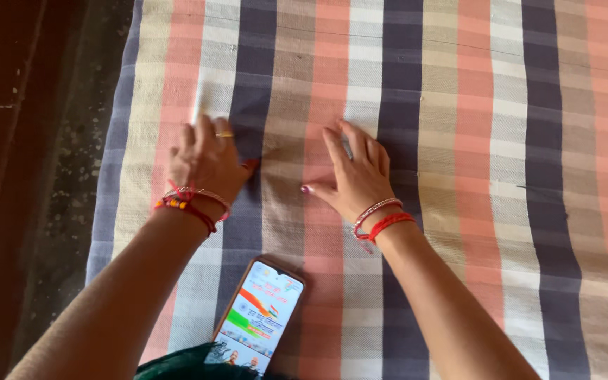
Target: The person smooths a large striped fabric on a flat surface using both hands, repeatedly pressing and rubbing the material to remove wrinkles. The person adjusts the edges and continues smoothing the entire surface area.
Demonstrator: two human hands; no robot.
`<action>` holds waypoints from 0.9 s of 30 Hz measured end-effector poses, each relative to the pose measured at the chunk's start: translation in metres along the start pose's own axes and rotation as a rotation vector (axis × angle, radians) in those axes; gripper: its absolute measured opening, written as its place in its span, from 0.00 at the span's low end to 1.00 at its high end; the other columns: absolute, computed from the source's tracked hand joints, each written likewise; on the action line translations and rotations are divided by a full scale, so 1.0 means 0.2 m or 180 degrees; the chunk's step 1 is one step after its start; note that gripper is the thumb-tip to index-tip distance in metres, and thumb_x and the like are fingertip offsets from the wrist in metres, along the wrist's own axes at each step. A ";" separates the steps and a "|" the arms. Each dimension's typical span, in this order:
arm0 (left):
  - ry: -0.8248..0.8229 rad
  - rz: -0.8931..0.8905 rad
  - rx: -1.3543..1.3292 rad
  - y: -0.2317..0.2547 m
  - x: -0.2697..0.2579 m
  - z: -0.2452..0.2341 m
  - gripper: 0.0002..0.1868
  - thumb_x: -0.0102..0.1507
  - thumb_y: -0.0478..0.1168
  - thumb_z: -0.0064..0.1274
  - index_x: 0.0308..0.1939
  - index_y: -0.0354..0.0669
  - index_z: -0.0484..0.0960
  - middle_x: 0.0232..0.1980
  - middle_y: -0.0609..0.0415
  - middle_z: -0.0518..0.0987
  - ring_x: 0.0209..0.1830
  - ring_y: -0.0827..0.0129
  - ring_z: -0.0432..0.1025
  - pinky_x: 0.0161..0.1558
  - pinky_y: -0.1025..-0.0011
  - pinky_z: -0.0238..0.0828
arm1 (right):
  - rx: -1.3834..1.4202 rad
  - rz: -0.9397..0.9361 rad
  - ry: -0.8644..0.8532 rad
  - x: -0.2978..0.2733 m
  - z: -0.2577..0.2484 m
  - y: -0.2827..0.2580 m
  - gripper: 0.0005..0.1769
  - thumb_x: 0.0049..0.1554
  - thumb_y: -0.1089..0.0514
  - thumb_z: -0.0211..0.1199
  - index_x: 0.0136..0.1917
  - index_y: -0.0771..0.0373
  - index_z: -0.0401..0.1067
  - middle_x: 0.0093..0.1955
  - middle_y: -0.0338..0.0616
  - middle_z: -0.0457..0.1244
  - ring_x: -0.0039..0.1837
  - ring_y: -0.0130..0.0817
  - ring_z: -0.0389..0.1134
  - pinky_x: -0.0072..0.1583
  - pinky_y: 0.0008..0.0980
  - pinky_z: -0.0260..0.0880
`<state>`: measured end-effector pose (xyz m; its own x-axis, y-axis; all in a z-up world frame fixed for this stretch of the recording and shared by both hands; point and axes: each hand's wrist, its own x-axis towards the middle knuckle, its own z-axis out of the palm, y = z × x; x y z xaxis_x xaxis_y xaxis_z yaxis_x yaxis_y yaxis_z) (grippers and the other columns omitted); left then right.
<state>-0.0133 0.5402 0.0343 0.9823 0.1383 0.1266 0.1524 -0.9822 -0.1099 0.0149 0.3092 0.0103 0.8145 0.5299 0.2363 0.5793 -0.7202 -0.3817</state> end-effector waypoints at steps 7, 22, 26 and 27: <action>-0.0064 -0.0782 -0.0371 -0.09 0.04 0.12 0.42 0.59 0.62 0.65 0.61 0.31 0.73 0.56 0.42 0.72 0.57 0.52 0.72 0.49 0.60 0.79 | -0.0301 0.0294 0.0093 0.05 0.08 -0.07 0.36 0.50 0.44 0.73 0.68 0.55 0.67 0.67 0.39 0.58 0.72 0.44 0.55 0.72 0.47 0.53; -0.0147 -0.0500 -0.0172 -0.29 0.12 0.22 0.21 0.72 0.50 0.47 0.63 0.43 0.75 0.58 0.49 0.76 0.54 0.62 0.76 0.40 0.58 0.79 | -0.0579 0.1435 0.0231 0.16 0.30 -0.36 0.51 0.59 0.28 0.62 0.76 0.67 0.50 0.73 0.67 0.45 0.77 0.66 0.38 0.70 0.74 0.35; 0.0489 -0.0188 -0.0149 -0.31 0.07 0.20 0.27 0.68 0.57 0.51 0.61 0.41 0.76 0.58 0.49 0.75 0.57 0.60 0.72 0.38 0.59 0.77 | -0.0637 0.1376 0.0131 0.28 0.37 -0.62 0.54 0.48 0.28 0.65 0.78 0.52 0.51 0.80 0.77 0.35 0.80 0.78 0.30 0.69 0.84 0.30; 0.0770 -0.0066 -0.0072 -0.33 0.07 0.18 0.30 0.66 0.58 0.53 0.62 0.40 0.76 0.58 0.48 0.74 0.56 0.58 0.71 0.37 0.61 0.76 | -0.0484 0.1434 -0.0235 0.29 0.36 -0.66 0.53 0.49 0.29 0.65 0.79 0.48 0.49 0.81 0.73 0.32 0.81 0.76 0.27 0.69 0.82 0.30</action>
<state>-0.0056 0.6114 0.0077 0.9239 0.1265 0.3612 0.1671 -0.9824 -0.0832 -0.0161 0.4674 0.0098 0.9842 0.1766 0.0111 0.1720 -0.9398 -0.2951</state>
